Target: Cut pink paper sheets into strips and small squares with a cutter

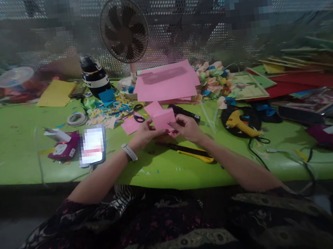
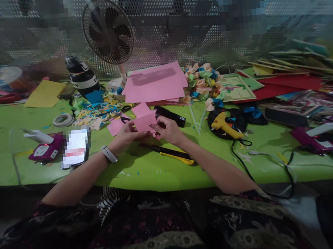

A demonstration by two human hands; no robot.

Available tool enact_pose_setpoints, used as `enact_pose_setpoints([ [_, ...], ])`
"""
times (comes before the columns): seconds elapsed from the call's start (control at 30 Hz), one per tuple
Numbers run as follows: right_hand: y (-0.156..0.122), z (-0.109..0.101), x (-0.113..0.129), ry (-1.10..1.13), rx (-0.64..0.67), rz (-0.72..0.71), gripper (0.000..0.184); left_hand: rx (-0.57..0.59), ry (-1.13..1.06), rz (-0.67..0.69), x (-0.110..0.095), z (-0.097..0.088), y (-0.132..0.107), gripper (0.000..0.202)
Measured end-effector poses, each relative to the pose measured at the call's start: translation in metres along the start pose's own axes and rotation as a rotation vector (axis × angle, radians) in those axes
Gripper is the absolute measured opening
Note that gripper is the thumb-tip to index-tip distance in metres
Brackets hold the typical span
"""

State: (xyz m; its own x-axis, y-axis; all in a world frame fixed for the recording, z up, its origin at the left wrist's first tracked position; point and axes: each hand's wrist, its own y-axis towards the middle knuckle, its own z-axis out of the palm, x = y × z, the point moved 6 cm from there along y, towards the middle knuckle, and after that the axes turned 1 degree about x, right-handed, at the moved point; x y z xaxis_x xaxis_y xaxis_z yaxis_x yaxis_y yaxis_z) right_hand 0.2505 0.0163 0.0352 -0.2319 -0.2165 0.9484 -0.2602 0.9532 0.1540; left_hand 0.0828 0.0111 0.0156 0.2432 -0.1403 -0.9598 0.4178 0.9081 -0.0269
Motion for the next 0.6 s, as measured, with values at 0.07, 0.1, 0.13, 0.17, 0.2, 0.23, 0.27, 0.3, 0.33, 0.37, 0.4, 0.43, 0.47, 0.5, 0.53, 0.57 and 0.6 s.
enact_pose_setpoints([
  [0.07, 0.0008, -0.0017, 0.0002, -0.033, -0.017, -0.025, 0.065, 0.002, -0.021, 0.011, 0.0010, -0.0002, 0.0011, 0.064],
  [0.1, 0.0010, -0.0022, 0.0001, -0.042, -0.020, -0.033, 0.065, 0.005, -0.032, 0.019, 0.0013, -0.0001, 0.0015, 0.065],
  [0.13, 0.0012, -0.0023, -0.0003, -0.045, -0.016, -0.036, 0.065, 0.006, -0.039, 0.028, 0.0015, 0.0000, 0.0018, 0.065],
  [0.17, 0.0012, -0.0021, -0.0008, -0.044, -0.012, -0.034, 0.065, 0.003, -0.039, 0.038, 0.0014, -0.0001, 0.0020, 0.065],
  [0.2, 0.0011, -0.0019, -0.0013, -0.044, -0.007, -0.031, 0.065, -0.006, -0.033, 0.048, 0.0012, -0.0005, 0.0020, 0.066],
  [0.23, 0.0011, -0.0015, -0.0019, -0.042, -0.003, -0.027, 0.065, -0.018, -0.022, 0.061, 0.0006, -0.0012, 0.0018, 0.067],
  [0.27, 0.0010, -0.0012, -0.0024, -0.038, -0.003, -0.023, 0.065, -0.030, -0.004, 0.075, -0.0001, -0.0019, 0.0017, 0.067],
  [0.3, 0.0010, -0.0007, -0.0028, -0.033, 0.000, -0.019, 0.065, -0.040, 0.016, 0.090, -0.0008, -0.0025, 0.0015, 0.067],
  [0.33, 0.0011, 0.0000, -0.0032, -0.026, 0.004, -0.013, 0.064, -0.044, 0.036, 0.104, -0.0015, -0.0028, 0.0013, 0.067],
  [0.37, 0.0014, 0.0006, -0.0033, -0.013, 0.007, -0.006, 0.064, -0.042, 0.052, 0.117, -0.0020, -0.0028, 0.0013, 0.067],
  [0.4, 0.0018, 0.0011, -0.0032, 0.002, 0.009, 0.001, 0.064, -0.034, 0.064, 0.129, -0.0023, -0.0025, 0.0013, 0.066],
  [0.43, 0.0022, 0.0010, -0.0023, 0.015, 0.005, 0.001, 0.064, -0.022, 0.075, 0.136, -0.0022, -0.0020, 0.0013, 0.067],
  [0.47, 0.0026, 0.0003, -0.0008, 0.019, -0.006, -0.007, 0.065, -0.008, 0.085, 0.138, -0.0018, -0.0012, 0.0013, 0.068],
  [0.5, 0.0030, -0.0010, 0.0013, 0.015, -0.023, -0.022, 0.065, 0.008, 0.097, 0.135, -0.0011, -0.0003, 0.0013, 0.069],
  [0.53, 0.0032, -0.0027, 0.0034, 0.004, -0.043, -0.040, 0.065, 0.025, 0.110, 0.128, -0.0003, 0.0008, 0.0012, 0.071],
  [0.57, 0.0033, -0.0042, 0.0051, -0.010, -0.059, -0.055, 0.064, 0.041, 0.123, 0.118, 0.0005, 0.0018, 0.0009, 0.072],
  [0.6, 0.0033, -0.0055, 0.0061, -0.020, -0.069, -0.064, 0.063, 0.054, 0.134, 0.107, 0.0012, 0.0027, 0.0006, 0.074],
])
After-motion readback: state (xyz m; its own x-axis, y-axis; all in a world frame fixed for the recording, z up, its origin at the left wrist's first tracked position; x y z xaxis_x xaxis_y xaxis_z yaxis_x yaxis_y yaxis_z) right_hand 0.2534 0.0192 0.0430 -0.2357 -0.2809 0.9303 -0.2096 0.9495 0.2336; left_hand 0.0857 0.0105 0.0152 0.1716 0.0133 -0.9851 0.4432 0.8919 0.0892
